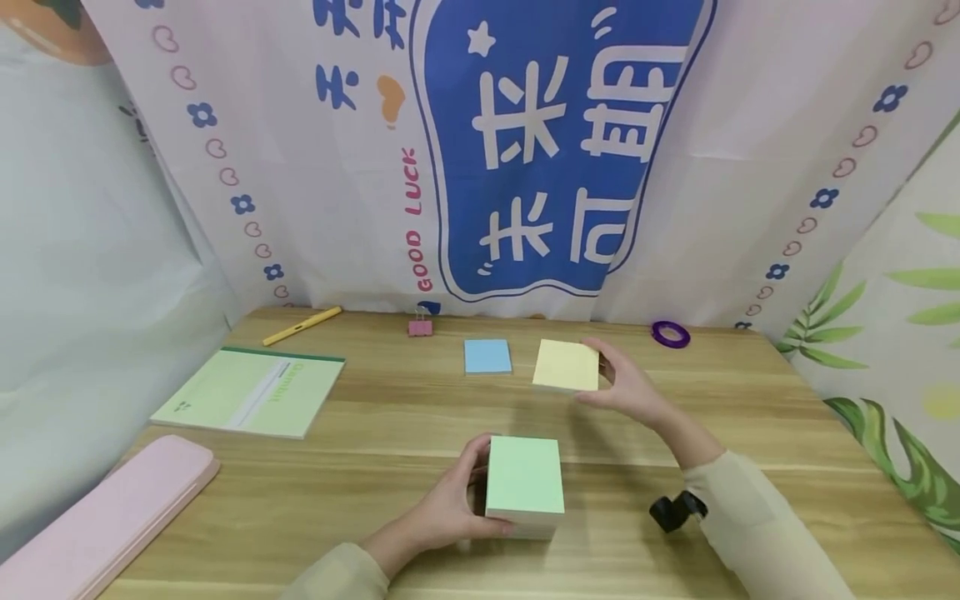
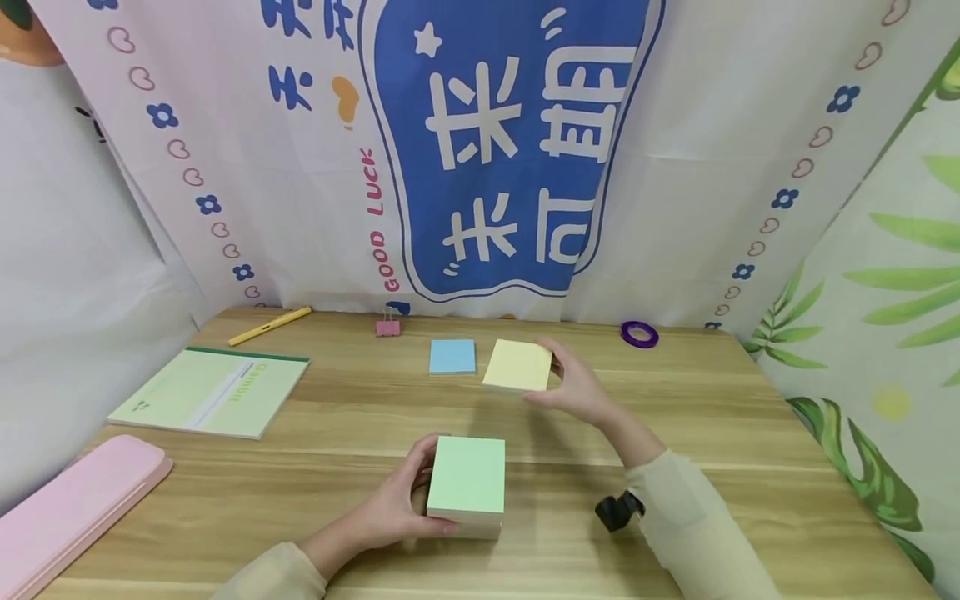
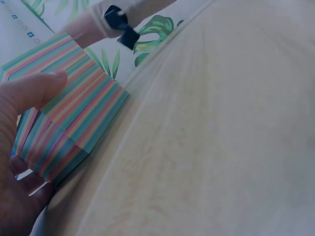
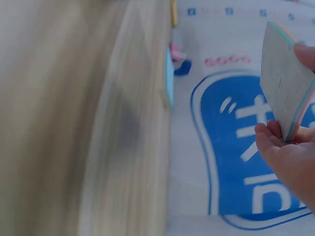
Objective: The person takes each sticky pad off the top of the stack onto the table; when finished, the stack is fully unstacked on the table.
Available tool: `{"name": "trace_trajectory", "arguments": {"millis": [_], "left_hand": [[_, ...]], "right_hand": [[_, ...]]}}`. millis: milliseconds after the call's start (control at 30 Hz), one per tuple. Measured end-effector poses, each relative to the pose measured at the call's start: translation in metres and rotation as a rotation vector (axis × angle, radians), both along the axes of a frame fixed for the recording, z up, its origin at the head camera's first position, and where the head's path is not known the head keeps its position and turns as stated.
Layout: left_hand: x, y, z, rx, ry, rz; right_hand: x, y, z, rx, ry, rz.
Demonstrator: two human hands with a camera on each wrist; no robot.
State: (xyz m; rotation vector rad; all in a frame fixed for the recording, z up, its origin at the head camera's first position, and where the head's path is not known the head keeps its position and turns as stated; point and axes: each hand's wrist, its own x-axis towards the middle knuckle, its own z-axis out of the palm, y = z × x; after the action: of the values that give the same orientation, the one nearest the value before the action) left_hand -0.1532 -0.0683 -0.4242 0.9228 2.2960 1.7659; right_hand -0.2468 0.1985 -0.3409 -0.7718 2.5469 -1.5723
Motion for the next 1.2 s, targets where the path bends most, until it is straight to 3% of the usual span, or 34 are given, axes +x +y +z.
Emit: {"name": "trace_trajectory", "arguments": {"millis": [300,400,633,833,1200], "left_hand": [[0.012,0.002,0.026,0.006,-0.031,-0.026],[0.015,0.003,0.028,-0.004,-0.048,-0.031],[0.016,0.004,0.024,0.006,-0.040,-0.029],[0.017,0.003,0.023,0.007,-0.030,-0.019],[0.015,0.001,0.026,-0.004,-0.015,-0.004]], "right_hand": [[-0.054,0.005,-0.022,0.013,-0.064,-0.028],[-0.059,0.002,-0.025,0.043,-0.096,-0.055],[-0.085,0.003,-0.052,0.213,-0.107,-0.150],[-0.093,-0.003,-0.064,0.230,-0.141,-0.135],[-0.104,-0.007,-0.070,0.320,-0.164,-0.153]]}}
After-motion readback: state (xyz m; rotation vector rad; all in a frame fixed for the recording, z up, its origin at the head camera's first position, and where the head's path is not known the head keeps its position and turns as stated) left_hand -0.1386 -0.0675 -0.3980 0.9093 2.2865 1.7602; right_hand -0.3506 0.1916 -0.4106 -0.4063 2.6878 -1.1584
